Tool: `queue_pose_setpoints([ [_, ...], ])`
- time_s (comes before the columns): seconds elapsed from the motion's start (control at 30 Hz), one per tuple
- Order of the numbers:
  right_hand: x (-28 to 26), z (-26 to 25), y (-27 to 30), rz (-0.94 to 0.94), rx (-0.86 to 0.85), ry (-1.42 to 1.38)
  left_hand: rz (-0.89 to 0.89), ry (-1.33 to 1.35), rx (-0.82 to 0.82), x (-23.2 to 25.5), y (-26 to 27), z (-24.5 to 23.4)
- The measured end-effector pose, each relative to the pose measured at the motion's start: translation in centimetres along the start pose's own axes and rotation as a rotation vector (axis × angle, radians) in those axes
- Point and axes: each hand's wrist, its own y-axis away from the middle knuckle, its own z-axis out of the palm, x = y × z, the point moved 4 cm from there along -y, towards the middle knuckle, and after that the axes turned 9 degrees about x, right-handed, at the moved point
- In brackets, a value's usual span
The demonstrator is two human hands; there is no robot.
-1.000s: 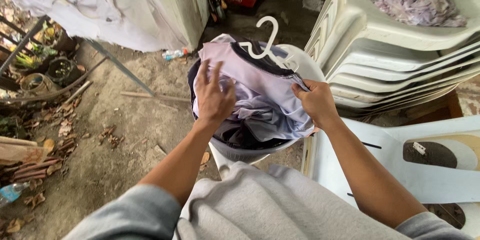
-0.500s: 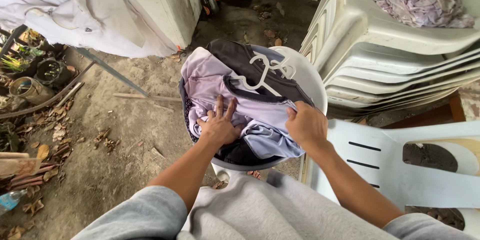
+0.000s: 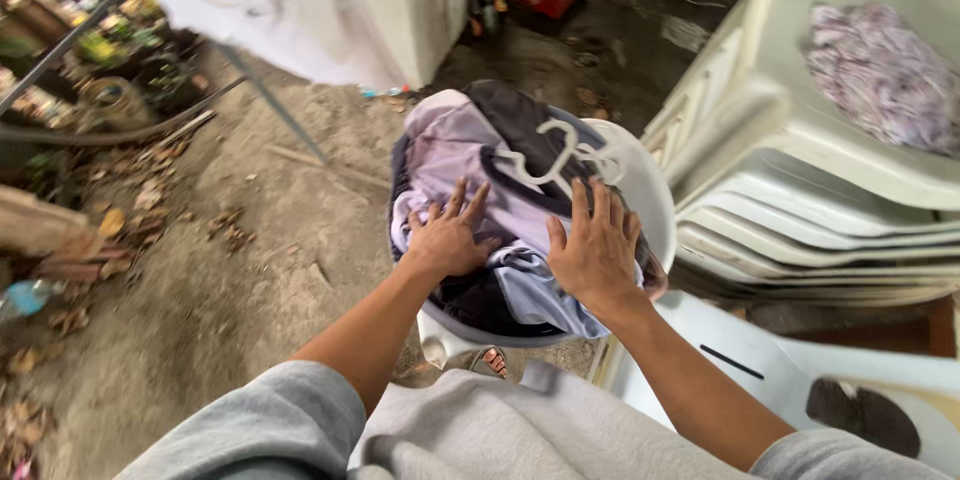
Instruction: The person takes various items of clothing off a drying rack and places them into a laundry basket.
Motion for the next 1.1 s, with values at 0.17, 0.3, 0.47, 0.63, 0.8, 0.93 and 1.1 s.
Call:
queue_pose_setpoints([
  [0.17, -7.5, -0.1, -1.4, -0.28, 0.104, -0.109, -0.108, 0.166, 0.322, -3.1, 6.6, -3.1],
  [0.3, -14.4, 0.5, -0.8, -0.415, 0.058, -0.231, -0.278, 0.154, 0.489, -8.2, 13.1, -5.1],
  [0.47, -24.8, 0.5, 2.9, -0.64, 0.013, -0.377, -0.557, 0.178, 0.588, -16.4, 23.9, -5.7],
  [0.63, -35.4, -0.8, 10.4, -0.832, -0.033, -0.469, -0.767, 0.154, 0.8, -22.7, 36.7, -4.5],
  [0.8, -45.9, -4.0, 19.9, -1.019, -0.07, -0.639, -0.826, 0.171, 1.102, -26.2, 49.4, -2.8],
  [0.93, -54.0, -6.2, 26.4, -1.09, -0.213, -0.725, -0.857, 0.233, 1.306, -27.6, 58.2, -1.3],
  [1.1, -65.1, -9.1, 32.4, -1.271, -0.167, -0.911, -0.861, 0.335, 1.468, -29.7, 66.5, -1.2],
])
